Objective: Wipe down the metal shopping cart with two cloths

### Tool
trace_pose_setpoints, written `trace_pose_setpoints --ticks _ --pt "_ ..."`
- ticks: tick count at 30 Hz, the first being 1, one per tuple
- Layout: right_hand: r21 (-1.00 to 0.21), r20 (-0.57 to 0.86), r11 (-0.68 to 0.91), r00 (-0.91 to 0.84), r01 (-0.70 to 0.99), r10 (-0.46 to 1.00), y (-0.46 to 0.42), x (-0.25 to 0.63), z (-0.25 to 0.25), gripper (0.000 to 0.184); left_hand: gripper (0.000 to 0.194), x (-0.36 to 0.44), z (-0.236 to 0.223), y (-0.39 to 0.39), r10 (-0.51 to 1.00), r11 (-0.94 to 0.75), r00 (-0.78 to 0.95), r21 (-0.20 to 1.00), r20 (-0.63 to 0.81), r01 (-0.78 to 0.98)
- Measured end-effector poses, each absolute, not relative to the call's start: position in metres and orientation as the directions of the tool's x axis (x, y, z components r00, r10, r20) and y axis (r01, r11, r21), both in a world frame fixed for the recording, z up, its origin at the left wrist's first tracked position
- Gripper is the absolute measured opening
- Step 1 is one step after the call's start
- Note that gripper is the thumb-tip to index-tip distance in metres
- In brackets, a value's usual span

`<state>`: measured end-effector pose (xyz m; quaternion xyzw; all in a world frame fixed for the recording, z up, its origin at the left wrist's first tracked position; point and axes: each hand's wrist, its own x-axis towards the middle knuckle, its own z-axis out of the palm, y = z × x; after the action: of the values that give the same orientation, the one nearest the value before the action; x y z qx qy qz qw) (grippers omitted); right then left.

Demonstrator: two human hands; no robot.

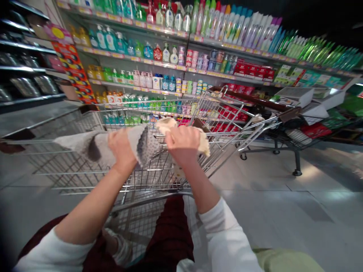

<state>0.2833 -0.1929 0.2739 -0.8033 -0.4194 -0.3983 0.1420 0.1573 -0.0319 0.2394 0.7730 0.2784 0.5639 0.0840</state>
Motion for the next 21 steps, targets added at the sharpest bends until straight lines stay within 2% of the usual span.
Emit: trace_pose_setpoints --ticks 3,7,9,11,15,17,20,21 --pt "0.182 0.74 -0.462 0.188 0.868 0.646 -0.172 0.26 0.266 0.048 0.024 0.164 0.243 -0.042 0.467 -0.863 0.266 0.369 0.843 0.345" --pt "0.356 0.655 -0.304 -0.004 0.883 0.755 -0.189 0.283 0.265 0.047 0.031 0.155 0.242 -0.028 0.522 -0.844 0.258 0.451 0.813 0.289" --pt "0.397 0.641 -0.315 -0.015 0.862 0.768 -0.213 0.312 0.267 0.046 0.032 0.153 0.243 -0.026 0.537 -0.837 0.281 0.462 0.796 0.293" --pt "0.377 0.671 -0.421 0.071 0.825 0.739 -0.24 0.345 0.271 0.044 0.029 0.154 0.244 -0.029 0.541 -0.834 0.293 0.456 0.788 0.311" --pt "0.317 0.783 -0.64 0.187 0.7 0.593 -0.296 0.406 0.3 0.047 0.024 0.157 0.246 -0.035 0.509 -0.853 0.294 0.428 0.809 0.299" --pt "0.231 0.879 -0.782 0.22 0.579 0.422 -0.323 0.44 0.325 0.053 0.022 0.157 0.246 -0.034 0.493 -0.861 0.282 0.415 0.823 0.294" --pt "0.01 0.957 -0.936 0.269 0.353 0.112 -0.356 0.494 0.362 0.072 0.023 0.156 0.245 -0.03 0.496 -0.855 0.262 0.415 0.828 0.31" --pt "0.013 0.952 -0.942 0.283 0.335 0.114 -0.363 0.509 0.37 0.075 0.024 0.156 0.245 -0.029 0.503 -0.851 0.257 0.421 0.825 0.314"
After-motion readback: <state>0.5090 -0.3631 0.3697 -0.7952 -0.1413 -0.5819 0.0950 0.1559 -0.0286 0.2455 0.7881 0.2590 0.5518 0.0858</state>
